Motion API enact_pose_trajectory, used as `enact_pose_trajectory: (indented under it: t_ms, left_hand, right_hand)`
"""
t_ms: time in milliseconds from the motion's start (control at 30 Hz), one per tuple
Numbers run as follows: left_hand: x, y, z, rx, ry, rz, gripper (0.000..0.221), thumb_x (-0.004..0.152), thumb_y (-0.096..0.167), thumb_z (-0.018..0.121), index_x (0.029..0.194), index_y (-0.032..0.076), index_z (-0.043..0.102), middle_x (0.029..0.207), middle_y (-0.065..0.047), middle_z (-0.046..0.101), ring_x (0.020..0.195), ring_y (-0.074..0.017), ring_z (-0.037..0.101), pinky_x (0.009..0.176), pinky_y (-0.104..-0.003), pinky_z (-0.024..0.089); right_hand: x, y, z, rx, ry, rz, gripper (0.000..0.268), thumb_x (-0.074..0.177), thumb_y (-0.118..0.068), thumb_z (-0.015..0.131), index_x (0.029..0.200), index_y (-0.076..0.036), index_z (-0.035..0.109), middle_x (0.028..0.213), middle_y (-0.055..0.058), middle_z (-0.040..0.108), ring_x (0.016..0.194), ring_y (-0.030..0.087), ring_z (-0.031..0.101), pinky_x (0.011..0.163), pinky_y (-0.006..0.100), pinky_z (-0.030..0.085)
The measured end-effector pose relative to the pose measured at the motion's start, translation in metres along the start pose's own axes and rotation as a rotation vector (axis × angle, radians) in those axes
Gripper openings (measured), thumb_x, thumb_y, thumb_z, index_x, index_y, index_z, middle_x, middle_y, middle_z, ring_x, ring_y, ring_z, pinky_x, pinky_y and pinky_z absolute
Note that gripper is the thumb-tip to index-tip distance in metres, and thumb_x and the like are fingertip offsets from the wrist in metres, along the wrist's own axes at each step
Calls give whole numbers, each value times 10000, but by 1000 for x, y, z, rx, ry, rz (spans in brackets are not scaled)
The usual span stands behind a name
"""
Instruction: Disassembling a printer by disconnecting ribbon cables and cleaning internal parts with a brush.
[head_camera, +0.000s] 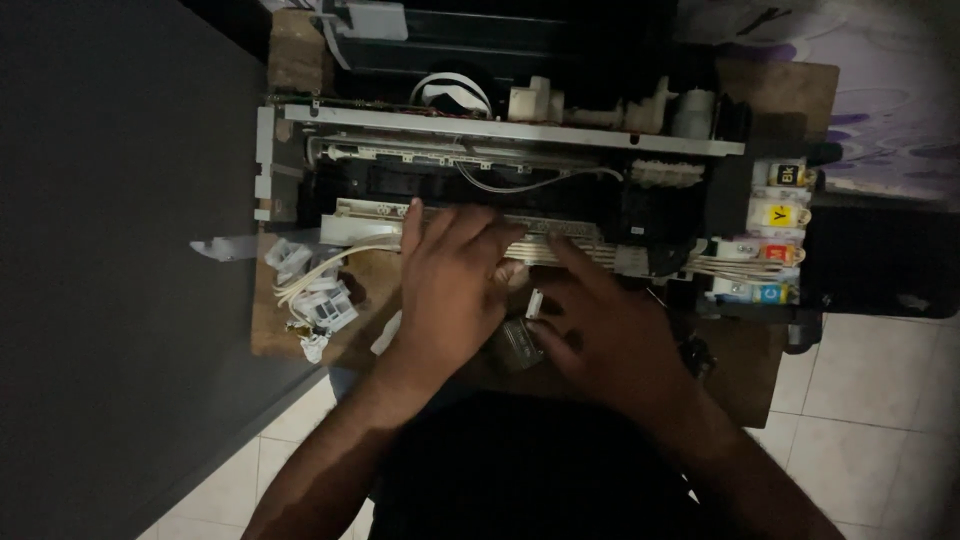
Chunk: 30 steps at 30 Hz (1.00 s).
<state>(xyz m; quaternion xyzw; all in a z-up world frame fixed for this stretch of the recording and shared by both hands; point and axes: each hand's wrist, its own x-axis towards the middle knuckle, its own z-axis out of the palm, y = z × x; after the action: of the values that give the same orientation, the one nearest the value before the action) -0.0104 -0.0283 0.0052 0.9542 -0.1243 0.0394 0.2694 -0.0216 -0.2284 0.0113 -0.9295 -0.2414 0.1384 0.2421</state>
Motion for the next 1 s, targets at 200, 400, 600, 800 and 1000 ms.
enact_pose_trajectory:
  t_ms: [200,400,600,800,1000]
  left_hand:
    - [-8,-6,-3,97,43,-5,330,767,250,868,1066,169,754,1109,-4,662,1065,-268,602,1125,-573,314]
    - [-31,-8,-53,147,210,-18,544,939,538,712,1243,90,667,1250,-104,657,1138,-308,606,931,-487,389]
    - [-81,-40,-72,-137,573,-491,448,961,90,742,1333,-25,521,1241,-163,591,1020,-266,643,933,-402,519]
    - [-88,-53,-59,6,542,-528,274,993,179,769,1167,34,615,1055,-122,665,883,-254,650,793,-402,514]
    - [-79,-10,-27,-524,206,-755,377,958,264,673,1279,69,640,750,9,695,664,-121,644,653,-338,507]
  right_hand:
    - [3,-5,-4,78,-43,84,246,838,-296,789,1001,-148,681,1631,72,466,744,130,806,543,370,583]
    - [2,2,0,84,-68,122,347,821,-337,781,1141,-219,716,1623,-5,478,1013,127,762,697,399,597]
    - [-4,12,10,15,-29,7,379,824,-381,786,1151,-205,716,1637,-1,456,1327,146,599,801,393,591]
    - [-4,9,8,100,-13,-91,518,860,-319,770,1319,-102,664,1598,90,487,1385,246,553,1011,385,508]
    - [-7,9,9,126,45,-179,504,868,-265,791,1321,-89,656,1575,106,512,1388,248,561,1051,372,497]
